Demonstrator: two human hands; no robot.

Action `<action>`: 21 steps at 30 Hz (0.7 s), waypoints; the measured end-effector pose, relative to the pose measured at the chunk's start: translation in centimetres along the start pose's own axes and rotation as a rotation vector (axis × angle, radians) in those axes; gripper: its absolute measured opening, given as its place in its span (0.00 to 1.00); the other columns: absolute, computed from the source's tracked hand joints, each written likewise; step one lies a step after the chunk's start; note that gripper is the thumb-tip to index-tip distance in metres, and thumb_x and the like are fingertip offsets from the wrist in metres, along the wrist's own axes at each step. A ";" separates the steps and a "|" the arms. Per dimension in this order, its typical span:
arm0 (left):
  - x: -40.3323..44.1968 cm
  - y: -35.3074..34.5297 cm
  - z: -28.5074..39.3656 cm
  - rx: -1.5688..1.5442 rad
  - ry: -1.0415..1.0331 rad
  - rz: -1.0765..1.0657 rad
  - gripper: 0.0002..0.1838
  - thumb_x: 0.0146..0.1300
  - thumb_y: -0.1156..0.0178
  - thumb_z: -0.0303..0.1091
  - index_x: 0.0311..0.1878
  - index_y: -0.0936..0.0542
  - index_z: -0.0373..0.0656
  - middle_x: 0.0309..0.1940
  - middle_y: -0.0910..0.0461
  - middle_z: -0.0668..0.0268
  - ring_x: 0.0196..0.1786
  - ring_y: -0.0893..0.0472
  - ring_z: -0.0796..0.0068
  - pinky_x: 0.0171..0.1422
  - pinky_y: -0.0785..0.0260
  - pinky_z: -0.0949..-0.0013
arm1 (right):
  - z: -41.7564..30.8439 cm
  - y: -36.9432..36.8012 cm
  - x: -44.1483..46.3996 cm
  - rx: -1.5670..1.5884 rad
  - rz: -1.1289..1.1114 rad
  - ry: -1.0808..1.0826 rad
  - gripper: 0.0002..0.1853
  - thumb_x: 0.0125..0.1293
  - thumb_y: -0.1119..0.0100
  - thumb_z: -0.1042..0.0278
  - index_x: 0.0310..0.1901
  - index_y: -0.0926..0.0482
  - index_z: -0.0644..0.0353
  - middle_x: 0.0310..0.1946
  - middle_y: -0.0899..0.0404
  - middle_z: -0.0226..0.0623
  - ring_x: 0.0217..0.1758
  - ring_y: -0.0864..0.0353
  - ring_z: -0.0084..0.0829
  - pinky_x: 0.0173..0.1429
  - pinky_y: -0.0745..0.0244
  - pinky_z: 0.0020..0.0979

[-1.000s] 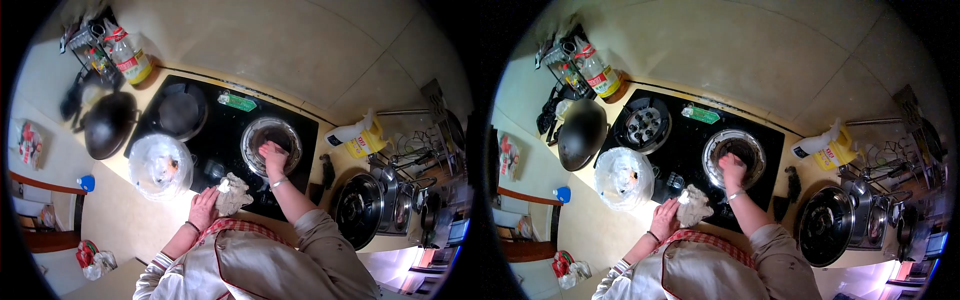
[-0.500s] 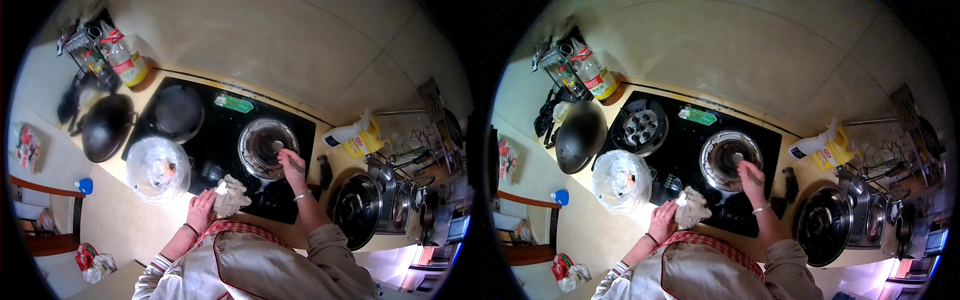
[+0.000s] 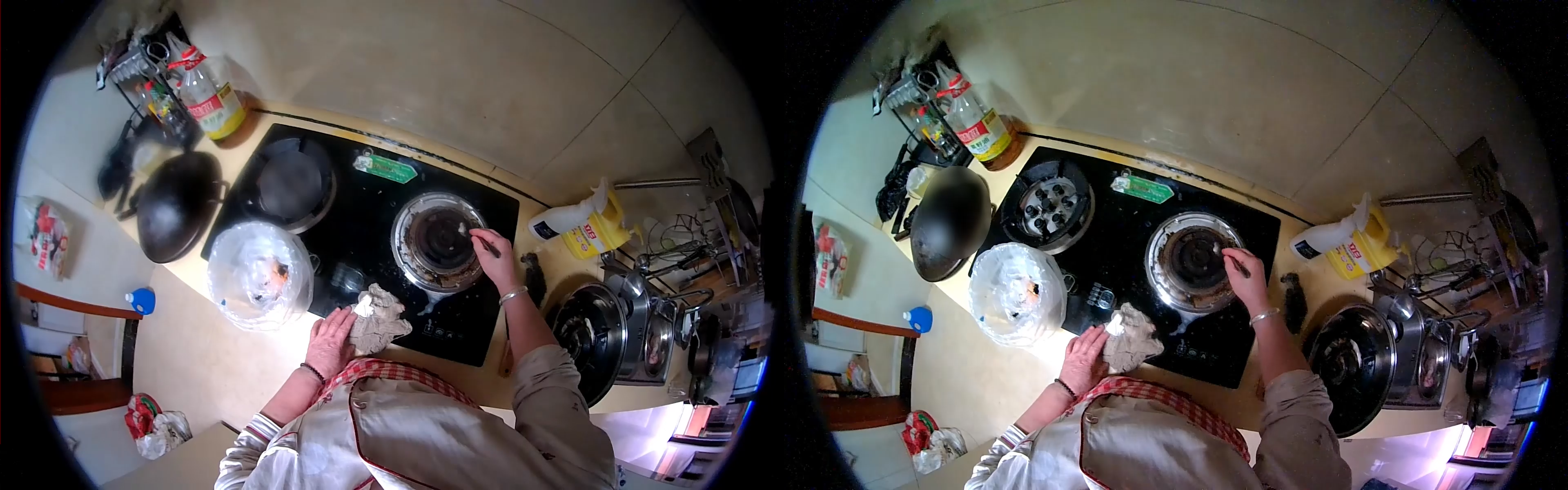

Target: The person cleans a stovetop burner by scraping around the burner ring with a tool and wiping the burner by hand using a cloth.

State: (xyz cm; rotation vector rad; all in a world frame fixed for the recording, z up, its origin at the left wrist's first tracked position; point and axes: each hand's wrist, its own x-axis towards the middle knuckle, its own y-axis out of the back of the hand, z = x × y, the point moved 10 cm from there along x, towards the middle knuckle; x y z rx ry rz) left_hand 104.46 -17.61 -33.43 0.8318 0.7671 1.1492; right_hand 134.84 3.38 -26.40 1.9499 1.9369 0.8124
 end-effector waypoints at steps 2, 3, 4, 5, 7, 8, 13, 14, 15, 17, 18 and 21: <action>0.0 0.1 0.0 -0.001 0.004 -0.003 0.40 0.49 0.35 0.33 0.68 0.38 0.50 0.70 0.40 0.65 0.73 0.43 0.63 0.73 0.52 0.52 | 0.8 -1.4 0.9 -0.010 -0.095 0.035 0.08 0.62 0.42 0.72 0.41 0.17 0.65 0.40 0.17 0.45 0.42 0.16 0.37 0.48 0.24 0.28; 0.0 0.1 0.0 -0.002 0.010 -0.008 0.40 0.50 0.35 0.33 0.68 0.38 0.50 0.70 0.41 0.64 0.73 0.43 0.63 0.73 0.52 0.52 | 1.3 -1.9 1.3 -0.007 -0.098 0.036 0.08 0.62 0.42 0.72 0.41 0.17 0.65 0.40 0.17 0.45 0.42 0.16 0.37 0.48 0.24 0.28; 0.0 0.1 0.1 -0.004 0.015 -0.013 0.40 0.50 0.36 0.32 0.68 0.38 0.50 0.70 0.41 0.64 0.73 0.43 0.63 0.73 0.52 0.52 | 1.4 -2.1 1.6 0.002 -0.079 0.072 0.08 0.62 0.41 0.73 0.42 0.17 0.65 0.38 0.16 0.44 0.41 0.16 0.34 0.47 0.24 0.27; 0.0 0.1 0.1 -0.005 0.019 -0.013 0.40 0.50 0.36 0.32 0.68 0.38 0.50 0.70 0.41 0.64 0.73 0.43 0.63 0.73 0.52 0.52 | 1.5 -2.2 2.0 0.012 -0.060 0.109 0.09 0.62 0.41 0.74 0.42 0.17 0.65 0.36 0.16 0.43 0.39 0.16 0.32 0.45 0.24 0.26; 0.0 0.3 0.2 -0.009 0.015 -0.013 0.40 0.50 0.36 0.32 0.68 0.38 0.50 0.70 0.41 0.64 0.73 0.43 0.63 0.73 0.52 0.52 | 3.2 -3.0 2.7 0.059 -0.094 0.035 0.09 0.62 0.41 0.74 0.42 0.17 0.64 0.36 0.16 0.42 0.39 0.16 0.32 0.45 0.24 0.25; 0.0 0.3 0.1 -0.008 0.019 -0.012 0.40 0.50 0.36 0.32 0.68 0.38 0.50 0.70 0.41 0.64 0.73 0.43 0.63 0.73 0.52 0.52 | 3.6 -3.5 3.0 0.107 -0.125 -0.038 0.09 0.62 0.41 0.74 0.43 0.17 0.64 0.36 0.16 0.42 0.39 0.16 0.32 0.45 0.24 0.25; 0.0 -0.1 0.0 -0.007 0.008 -0.001 0.39 0.50 0.37 0.32 0.68 0.38 0.49 0.70 0.41 0.64 0.73 0.42 0.64 0.73 0.51 0.52 | 1.4 -4.1 3.5 0.059 -0.217 0.107 0.08 0.62 0.38 0.72 0.42 0.16 0.64 0.41 0.16 0.39 0.46 0.18 0.29 0.54 0.26 0.26; 0.1 -0.8 -0.6 -0.011 -0.002 0.010 0.39 0.50 0.38 0.31 0.68 0.38 0.49 0.70 0.41 0.64 0.73 0.43 0.63 0.73 0.50 0.51 | 2.2 -4.6 3.9 0.091 -0.215 0.137 0.08 0.61 0.37 0.73 0.41 0.16 0.63 0.41 0.16 0.39 0.46 0.18 0.29 0.54 0.26 0.26; 0.1 -1.0 -0.7 -0.001 -0.003 0.004 0.39 0.51 0.38 0.31 0.69 0.39 0.49 0.70 0.41 0.64 0.73 0.43 0.63 0.73 0.50 0.51 | 2.4 -4.9 4.1 0.094 -0.246 0.048 0.08 0.60 0.37 0.74 0.41 0.16 0.63 0.41 0.16 0.38 0.46 0.19 0.28 0.54 0.26 0.26; -0.1 -0.6 -0.5 0.003 0.011 -0.022 0.39 0.52 0.39 0.31 0.69 0.40 0.49 0.71 0.41 0.63 0.74 0.44 0.62 0.73 0.50 0.50 | 3.9 -5.5 4.9 0.141 -0.313 -0.011 0.08 0.62 0.39 0.73 0.41 0.16 0.64 0.39 0.16 0.38 0.41 0.17 0.27 0.49 0.24 0.26; 0.1 -0.4 -0.3 -0.009 0.001 -0.038 0.39 0.52 0.40 0.31 0.70 0.40 0.49 0.71 0.42 0.63 0.74 0.44 0.62 0.73 0.50 0.50 | 4.8 -5.6 4.9 0.234 -0.366 -0.206 0.09 0.64 0.41 0.74 0.43 0.17 0.66 0.38 0.16 0.40 0.40 0.17 0.26 0.47 0.23 0.25; -0.2 -0.3 -0.4 -0.023 -0.003 -0.017 0.40 0.53 0.39 0.32 0.71 0.42 0.50 0.72 0.43 0.65 0.74 0.44 0.63 0.73 0.50 0.50 | 0.5 -3.8 5.4 0.263 -0.219 -0.118 0.11 0.66 0.45 0.73 0.45 0.19 0.70 0.39 0.17 0.41 0.40 0.17 0.27 0.47 0.21 0.25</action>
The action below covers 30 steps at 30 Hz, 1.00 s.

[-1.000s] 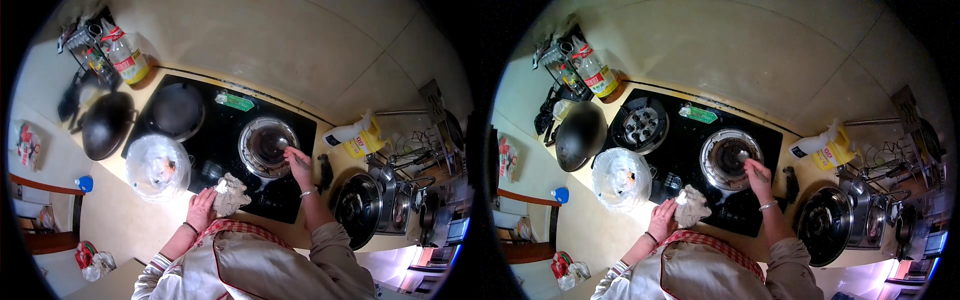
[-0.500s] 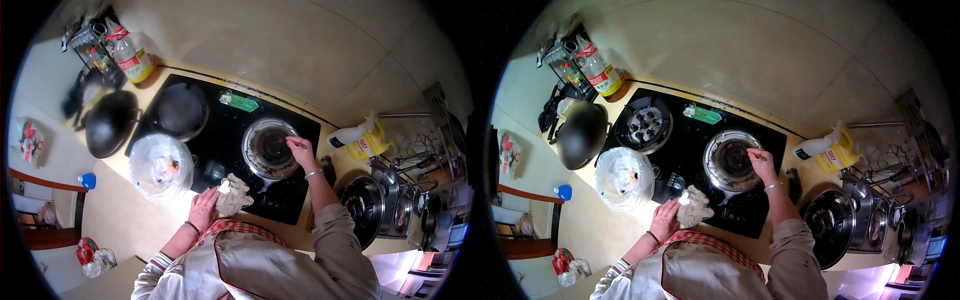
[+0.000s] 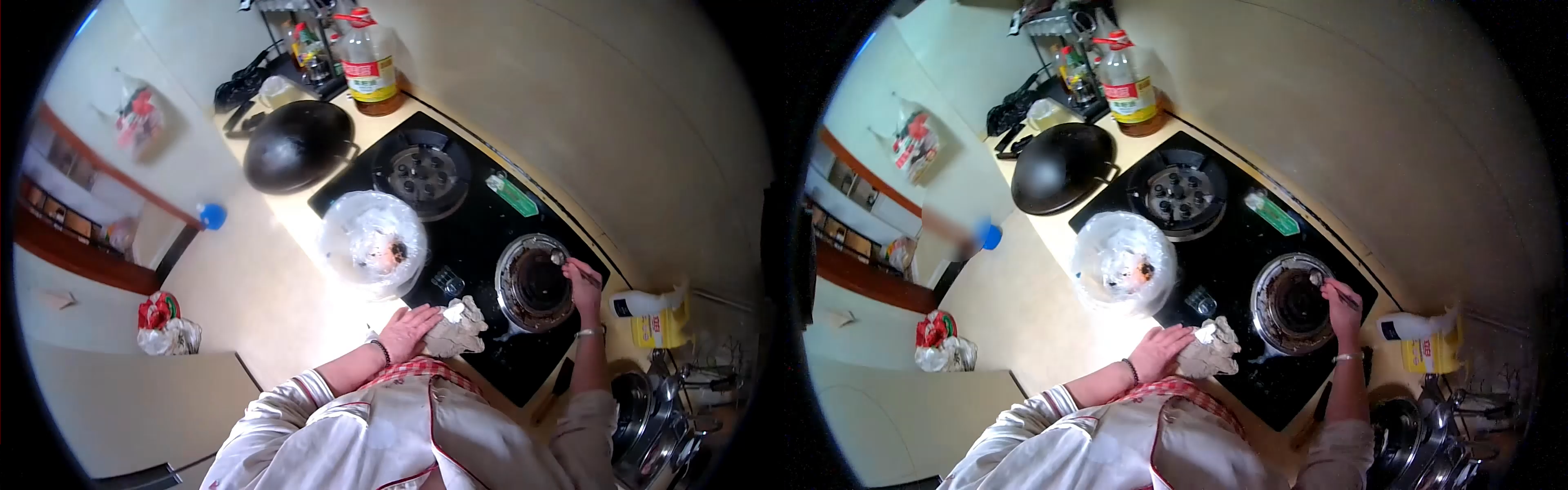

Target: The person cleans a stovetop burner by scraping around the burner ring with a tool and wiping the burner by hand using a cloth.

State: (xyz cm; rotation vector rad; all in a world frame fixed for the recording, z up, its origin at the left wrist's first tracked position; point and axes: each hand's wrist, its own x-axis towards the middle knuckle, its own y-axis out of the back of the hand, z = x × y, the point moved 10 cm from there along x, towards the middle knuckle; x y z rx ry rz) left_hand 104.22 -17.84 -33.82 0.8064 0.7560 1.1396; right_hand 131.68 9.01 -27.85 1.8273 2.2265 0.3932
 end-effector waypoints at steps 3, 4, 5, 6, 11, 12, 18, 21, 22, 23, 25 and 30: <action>-0.1 0.6 0.3 0.051 -0.012 0.065 0.40 0.51 0.37 0.33 0.70 0.40 0.48 0.70 0.40 0.64 0.72 0.40 0.61 0.70 0.46 0.54 | -11.0 -5.3 -3.5 -0.004 -0.043 0.093 0.10 0.66 0.45 0.75 0.45 0.19 0.70 0.43 0.18 0.40 0.44 0.17 0.28 0.50 0.22 0.26; -0.1 0.5 0.1 0.048 -0.023 0.064 0.40 0.50 0.37 0.33 0.70 0.39 0.48 0.70 0.39 0.63 0.71 0.40 0.61 0.70 0.46 0.54 | -14.8 -8.0 -5.3 -0.031 -0.091 0.209 0.10 0.65 0.45 0.76 0.44 0.19 0.69 0.44 0.18 0.40 0.45 0.18 0.27 0.51 0.22 0.26; -0.2 0.7 0.2 0.045 -0.030 0.068 0.40 0.50 0.37 0.33 0.70 0.39 0.48 0.70 0.39 0.63 0.71 0.40 0.61 0.70 0.46 0.54 | -17.9 -11.0 -7.2 -0.060 -0.133 0.327 0.09 0.64 0.45 0.77 0.44 0.19 0.69 0.45 0.19 0.40 0.47 0.19 0.27 0.51 0.22 0.27; -0.3 0.8 0.0 0.005 -0.004 0.032 0.40 0.51 0.38 0.32 0.69 0.39 0.49 0.70 0.41 0.65 0.73 0.42 0.63 0.71 0.48 0.52 | -19.1 -13.4 -8.7 0.193 -0.104 0.435 0.08 0.62 0.42 0.79 0.42 0.18 0.68 0.43 0.19 0.42 0.47 0.19 0.30 0.50 0.22 0.29; -0.3 -1.2 -1.1 -0.054 0.047 -0.045 0.27 0.55 0.43 0.38 0.61 0.29 0.48 0.61 0.30 0.59 0.69 0.37 0.60 0.73 0.50 0.51 | -23.5 -25.9 -17.1 -0.230 -0.410 1.289 0.15 0.55 0.41 0.76 0.45 0.20 0.65 0.48 0.22 0.44 0.51 0.21 0.40 0.51 0.21 0.34; -0.2 -0.2 -0.5 -0.023 0.016 0.023 0.26 0.55 0.43 0.38 0.60 0.27 0.48 0.59 0.28 0.58 0.68 0.36 0.59 0.72 0.50 0.52 | -23.6 -26.3 -17.2 -0.218 -0.446 1.259 0.16 0.55 0.42 0.76 0.47 0.21 0.66 0.48 0.22 0.44 0.52 0.21 0.40 0.51 0.21 0.34; -0.1 0.5 0.1 -0.003 0.010 0.033 0.40 0.51 0.38 0.34 0.70 0.39 0.51 0.71 0.41 0.67 0.73 0.42 0.65 0.73 0.51 0.53 | -21.6 -15.1 -12.7 -0.203 0.057 1.002 0.09 0.59 0.41 0.74 0.40 0.19 0.68 0.39 0.19 0.45 0.45 0.18 0.37 0.48 0.21 0.32; -0.2 0.5 0.1 0.006 0.006 0.043 0.39 0.52 0.37 0.35 0.69 0.38 0.51 0.70 0.40 0.67 0.73 0.42 0.65 0.73 0.51 0.53 | -9.3 -6.5 -7.1 0.152 0.191 0.047 0.14 0.70 0.46 0.65 0.42 0.22 0.71 0.34 0.18 0.42 0.38 0.17 0.29 0.45 0.20 0.28; -0.2 0.7 0.2 0.000 0.002 0.042 0.39 0.52 0.37 0.35 0.69 0.38 0.51 0.71 0.41 0.67 0.73 0.43 0.65 0.73 0.51 0.53 | -6.5 -3.8 -6.3 0.172 0.268 0.005 0.15 0.70 0.47 0.63 0.42 0.22 0.70 0.33 0.18 0.40 0.35 0.17 0.27 0.41 0.21 0.26; -0.2 0.7 0.2 -0.002 0.001 0.039 0.39 0.52 0.37 0.35 0.69 0.38 0.51 0.71 0.41 0.67 0.73 0.43 0.65 0.73 0.51 0.53 | -3.7 -1.2 -5.6 0.191 0.346 -0.039 0.15 0.70 0.47 0.61 0.43 0.22 0.69 0.32 0.17 0.39 0.32 0.18 0.24 0.38 0.21 0.25; -0.1 0.6 0.1 -0.003 0.011 0.021 0.39 0.52 0.37 0.35 0.69 0.38 0.51 0.70 0.41 0.67 0.73 0.43 0.64 0.73 0.51 0.53 | 0.3 1.7 -4.5 0.235 0.382 -0.149 0.17 0.70 0.46 0.60 0.41 0.22 0.71 0.30 0.18 0.42 0.27 0.18 0.27 0.34 0.20 0.25; 0.1 0.8 0.4 0.005 0.011 0.016 0.39 0.52 0.37 0.34 0.69 0.38 0.50 0.70 0.41 0.66 0.73 0.42 0.64 0.72 0.51 0.53 | 4.9 2.0 -2.6 0.413 0.376 -0.260 0.17 0.68 0.43 0.61 0.40 0.24 0.73 0.30 0.19 0.45 0.27 0.17 0.31 0.32 0.18 0.28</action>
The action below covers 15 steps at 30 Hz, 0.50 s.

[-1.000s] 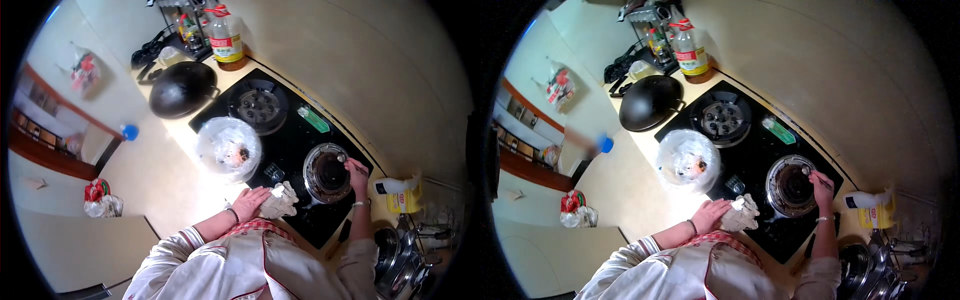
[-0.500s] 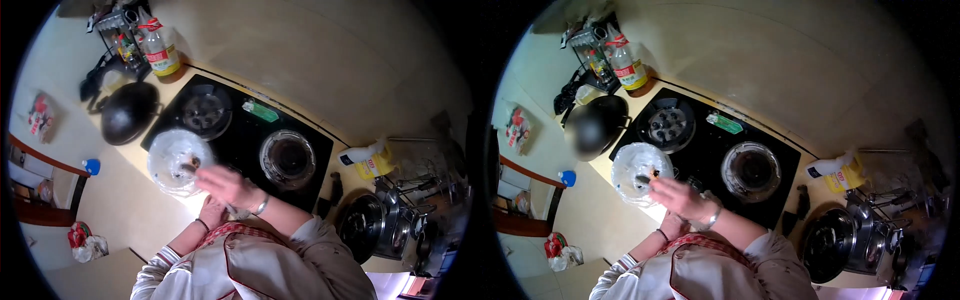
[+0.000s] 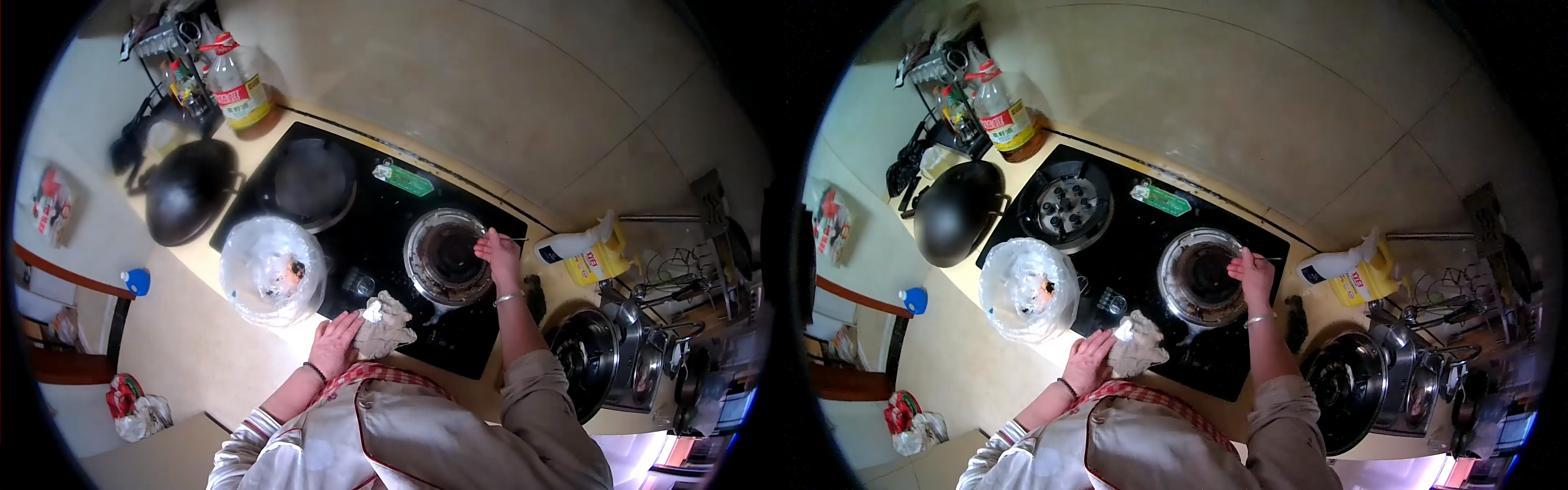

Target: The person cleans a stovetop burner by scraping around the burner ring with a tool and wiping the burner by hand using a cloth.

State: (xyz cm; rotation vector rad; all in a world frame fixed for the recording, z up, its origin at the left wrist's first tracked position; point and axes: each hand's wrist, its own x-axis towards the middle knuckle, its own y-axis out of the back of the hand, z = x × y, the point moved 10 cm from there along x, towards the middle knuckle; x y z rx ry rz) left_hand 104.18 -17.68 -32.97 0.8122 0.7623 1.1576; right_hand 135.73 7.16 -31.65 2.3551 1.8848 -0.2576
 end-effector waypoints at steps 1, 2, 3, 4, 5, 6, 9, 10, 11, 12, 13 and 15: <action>0.0 0.0 0.0 0.001 0.000 0.000 0.39 0.52 0.37 0.34 0.69 0.38 0.50 0.70 0.40 0.66 0.73 0.43 0.64 0.72 0.51 0.53 | 0.7 -0.4 0.5 0.008 -0.024 -0.023 0.17 0.67 0.42 0.60 0.40 0.24 0.72 0.30 0.19 0.45 0.27 0.17 0.32 0.32 0.18 0.28; 0.0 -0.1 0.0 0.003 0.000 -0.003 0.39 0.52 0.37 0.34 0.69 0.38 0.50 0.70 0.40 0.66 0.73 0.43 0.64 0.72 0.51 0.53 | 1.0 -0.9 0.7 0.016 -0.048 -0.047 0.17 0.66 0.40 0.60 0.40 0.25 0.71 0.29 0.20 0.46 0.27 0.17 0.32 0.33 0.17 0.29; 0.0 -0.2 -0.1 0.007 0.002 -0.004 0.39 0.52 0.37 0.34 0.69 0.38 0.50 0.70 0.41 0.66 0.73 0.43 0.64 0.72 0.51 0.53 | 1.0 -1.1 0.9 0.018 -0.047 -0.048 0.17 0.66 0.40 0.60 0.40 0.25 0.71 0.29 0.20 0.46 0.27 0.17 0.32 0.33 0.17 0.29; 0.0 -0.2 -0.1 0.011 0.005 -0.007 0.39 0.52 0.37 0.34 0.69 0.39 0.50 0.70 0.41 0.66 0.73 0.43 0.64 0.72 0.51 0.53 | 1.1 -1.3 1.1 -0.026 -0.050 -0.056 0.16 0.67 0.41 0.61 0.40 0.25 0.71 0.29 0.20 0.45 0.27 0.17 0.32 0.33 0.17 0.29; 0.0 -0.3 -0.1 0.012 0.006 -0.009 0.39 0.52 0.37 0.34 0.69 0.39 0.50 0.70 0.41 0.66 0.73 0.43 0.64 0.72 0.51 0.53 | 1.3 -1.4 1.1 -0.069 -0.053 -0.065 0.15 0.67 0.41 0.62 0.40 0.25 0.71 0.29 0.20 0.45 0.27 0.17 0.32 0.33 0.17 0.29; 0.1 -0.4 -0.2 0.016 0.010 -0.015 0.39 0.52 0.37 0.34 0.69 0.39 0.50 0.70 0.41 0.66 0.73 0.43 0.65 0.72 0.51 0.53 | 1.6 -1.7 1.1 -0.069 -0.052 -0.067 0.15 0.67 0.41 0.62 0.40 0.25 0.71 0.29 0.20 0.45 0.27 0.17 0.32 0.33 0.17 0.29; 0.1 -0.6 -0.2 0.021 0.009 -0.024 0.39 0.52 0.37 0.34 0.70 0.39 0.50 0.71 0.41 0.66 0.73 0.43 0.65 0.73 0.52 0.53 | 2.1 -2.2 0.6 -0.106 -0.050 0.021 0.14 0.68 0.44 0.66 0.41 0.24 0.72 0.30 0.20 0.45 0.28 0.17 0.31 0.34 0.17 0.28; 0.1 -0.5 -0.2 0.023 0.005 -0.022 0.40 0.52 0.37 0.34 0.70 0.40 0.50 0.71 0.41 0.66 0.73 0.43 0.65 0.73 0.52 0.52 | 2.1 -2.2 0.3 -0.162 -0.031 0.082 0.13 0.69 0.45 0.67 0.41 0.24 0.72 0.30 0.19 0.45 0.28 0.17 0.31 0.34 0.17 0.27; 0.1 -0.6 -0.2 0.023 0.006 -0.023 0.40 0.52 0.37 0.34 0.70 0.40 0.50 0.71 0.41 0.66 0.73 0.43 0.65 0.73 0.52 0.52 | 1.8 -2.4 -0.2 -0.218 -0.013 0.143 0.13 0.69 0.46 0.68 0.42 0.24 0.73 0.31 0.19 0.45 0.29 0.16 0.31 0.34 0.18 0.27; 0.0 -0.6 -0.3 0.021 0.007 -0.023 0.40 0.52 0.37 0.34 0.70 0.40 0.50 0.71 0.41 0.66 0.73 0.43 0.65 0.73 0.52 0.52 | 2.1 -2.2 -0.5 -0.174 0.020 0.128 0.14 0.70 0.47 0.67 0.45 0.24 0.75 0.32 0.18 0.45 0.30 0.16 0.30 0.35 0.18 0.26; 0.0 -0.6 -0.3 0.020 0.010 -0.022 0.40 0.52 0.37 0.34 0.70 0.40 0.50 0.71 0.42 0.66 0.73 0.44 0.65 0.73 0.52 0.52 | 2.2 -2.4 -0.6 -0.174 0.017 0.124 0.14 0.70 0.47 0.67 0.45 0.24 0.75 0.32 0.18 0.45 0.30 0.16 0.30 0.35 0.18 0.26; 0.0 -0.4 -0.1 0.019 0.015 -0.028 0.39 0.52 0.37 0.34 0.70 0.39 0.50 0.71 0.42 0.66 0.73 0.44 0.65 0.73 0.52 0.52 | 2.0 -2.1 -0.6 -0.146 0.075 0.135 0.14 0.69 0.48 0.64 0.38 0.21 0.69 0.28 0.18 0.46 0.28 0.17 0.34 0.33 0.19 0.30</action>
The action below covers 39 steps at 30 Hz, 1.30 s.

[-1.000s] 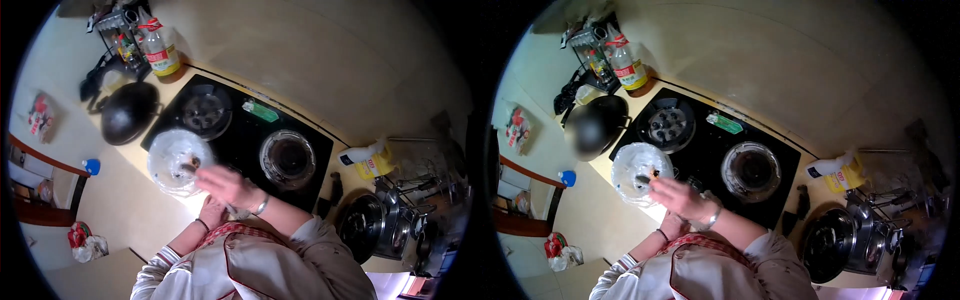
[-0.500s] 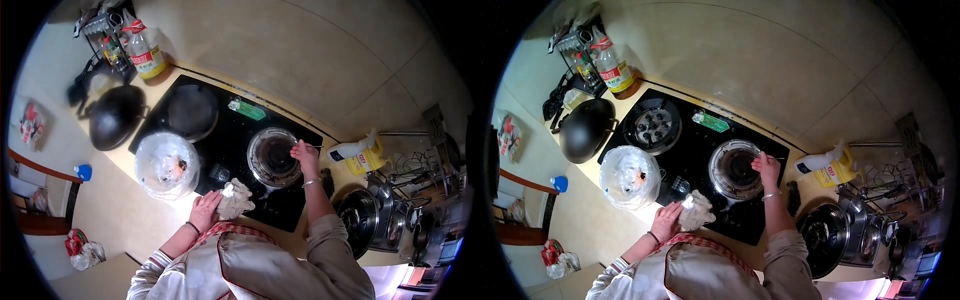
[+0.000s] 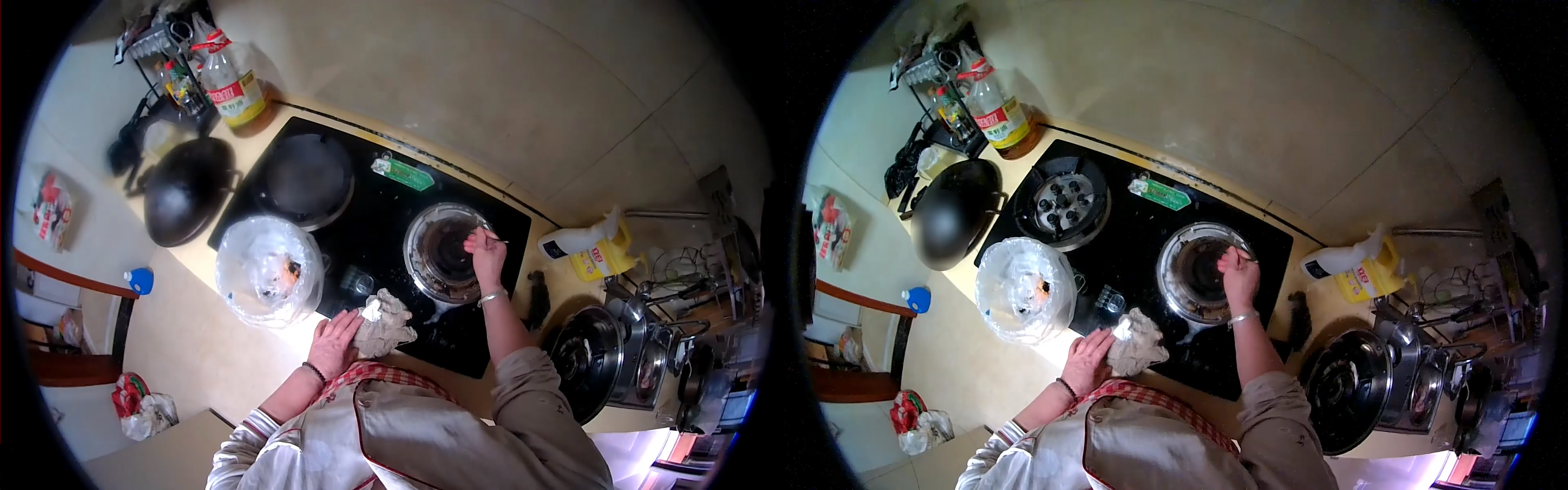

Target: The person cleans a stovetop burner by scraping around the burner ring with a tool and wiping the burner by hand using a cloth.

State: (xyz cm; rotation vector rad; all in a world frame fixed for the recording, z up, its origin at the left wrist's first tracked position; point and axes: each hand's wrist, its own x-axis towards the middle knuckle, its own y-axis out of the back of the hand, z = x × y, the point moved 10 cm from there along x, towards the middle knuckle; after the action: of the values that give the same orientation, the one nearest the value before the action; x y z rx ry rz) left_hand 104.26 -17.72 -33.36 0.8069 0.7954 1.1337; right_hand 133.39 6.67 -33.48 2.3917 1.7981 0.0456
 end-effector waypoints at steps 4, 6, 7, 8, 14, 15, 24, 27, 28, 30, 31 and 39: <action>0.1 0.1 0.1 -0.005 0.001 -0.005 0.39 0.52 0.37 0.34 0.69 0.39 0.50 0.71 0.42 0.66 0.73 0.44 0.65 0.73 0.52 0.52 | -3.2 -1.8 1.1 -0.415 -0.047 0.311 0.16 0.67 0.50 0.60 0.29 0.21 0.62 0.24 0.21 0.48 0.26 0.19 0.43 0.31 0.23 0.38; 0.1 0.0 0.0 -0.003 0.000 -0.005 0.39 0.52 0.37 0.34 0.69 0.39 0.50 0.71 0.42 0.66 0.73 0.44 0.65 0.73 0.52 0.52 | -5.7 -2.8 0.1 -0.574 -0.040 0.275 0.17 0.65 0.51 0.58 0.22 0.23 0.58 0.22 0.24 0.51 0.25 0.23 0.51 0.30 0.28 0.44; 0.1 -0.1 0.0 -0.002 0.000 -0.003 0.39 0.52 0.37 0.34 0.69 0.39 0.50 0.71 0.42 0.66 0.73 0.44 0.65 0.73 0.52 0.52 | -5.0 -2.8 0.5 -0.709 0.040 0.381 0.17 0.66 0.50 0.59 0.25 0.21 0.60 0.22 0.22 0.49 0.24 0.21 0.43 0.29 0.27 0.40; 0.1 -0.1 0.0 -0.001 -0.001 -0.003 0.39 0.52 0.37 0.34 0.69 0.39 0.50 0.71 0.42 0.66 0.73 0.44 0.65 0.73 0.52 0.52 | -4.3 -2.9 0.5 -0.708 0.041 0.382 0.17 0.66 0.50 0.59 0.25 0.21 0.60 0.22 0.22 0.49 0.24 0.21 0.43 0.29 0.27 0.40; 0.1 0.0 0.1 0.005 0.001 0.001 0.39 0.51 0.36 0.34 0.69 0.39 0.51 0.71 0.42 0.66 0.74 0.44 0.65 0.73 0.52 0.52 | -0.4 -2.0 -0.9 0.072 -0.015 0.002 0.11 0.67 0.44 0.69 0.38 0.19 0.70 0.29 0.17 0.38 0.27 0.18 0.24 0.32 0.23 0.23; 0.1 0.0 0.1 -0.003 0.004 -0.006 0.39 0.51 0.36 0.34 0.69 0.39 0.51 0.71 0.42 0.66 0.74 0.44 0.65 0.73 0.52 0.52 | -0.2 -1.9 -0.9 0.074 -0.015 0.003 0.11 0.67 0.44 0.69 0.38 0.19 0.70 0.29 0.17 0.38 0.27 0.18 0.24 0.32 0.23 0.23; 0.1 -0.1 0.0 -0.009 0.006 0.005 0.39 0.51 0.37 0.33 0.69 0.39 0.51 0.71 0.41 0.66 0.73 0.43 0.64 0.74 0.53 0.52 | -0.1 -1.2 0.5 -0.099 -0.320 0.045 0.14 0.67 0.46 0.66 0.44 0.19 0.69 0.35 0.16 0.39 0.36 0.16 0.25 0.45 0.23 0.25; 0.1 -0.1 0.1 -0.005 0.004 0.010 0.39 0.51 0.37 0.33 0.69 0.39 0.50 0.71 0.41 0.66 0.73 0.43 0.64 0.74 0.53 0.53 | -0.2 -0.9 -0.8 -0.012 -0.256 0.110 0.14 0.69 0.47 0.66 0.45 0.20 0.69 0.38 0.16 0.41 0.38 0.16 0.26 0.47 0.23 0.26; 0.1 0.0 0.1 -0.002 0.003 0.011 0.39 0.51 0.37 0.33 0.69 0.38 0.50 0.71 0.41 0.66 0.73 0.43 0.65 0.74 0.53 0.53 | -0.2 -1.0 -0.7 -0.009 -0.257 0.109 0.14 0.69 0.47 0.66 0.45 0.20 0.69 0.38 0.16 0.41 0.38 0.16 0.26 0.47 0.23 0.26; 0.2 0.0 0.1 0.001 0.008 0.005 0.39 0.51 0.37 0.34 0.69 0.38 0.50 0.71 0.41 0.66 0.73 0.43 0.65 0.74 0.53 0.53 | -1.1 1.4 -0.2 0.118 0.010 0.173 0.15 0.70 0.48 0.65 0.45 0.21 0.70 0.39 0.17 0.41 0.40 0.16 0.28 0.48 0.22 0.26; 0.2 0.0 0.1 0.000 0.007 -0.002 0.39 0.51 0.37 0.34 0.69 0.38 0.50 0.71 0.41 0.66 0.73 0.43 0.65 0.74 0.53 0.53 | -0.6 2.2 0.4 0.213 0.078 0.141 0.16 0.70 0.47 0.63 0.43 0.21 0.71 0.36 0.17 0.42 0.37 0.16 0.29 0.46 0.21 0.26; 0.2 -0.2 -0.1 0.002 0.000 0.015 0.39 0.50 0.36 0.34 0.68 0.38 0.51 0.70 0.41 0.66 0.73 0.43 0.65 0.73 0.52 0.52 | -0.8 3.4 2.0 0.155 -0.122 -0.111 0.19 0.70 0.45 0.57 0.43 0.20 0.71 0.29 0.18 0.41 0.26 0.18 0.27 0.33 0.21 0.25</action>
State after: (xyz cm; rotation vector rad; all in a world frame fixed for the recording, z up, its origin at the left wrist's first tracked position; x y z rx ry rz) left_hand 104.34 -17.58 -33.64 0.8154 0.7918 1.1462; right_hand 137.14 7.72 -32.34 2.3262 1.9556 -0.2441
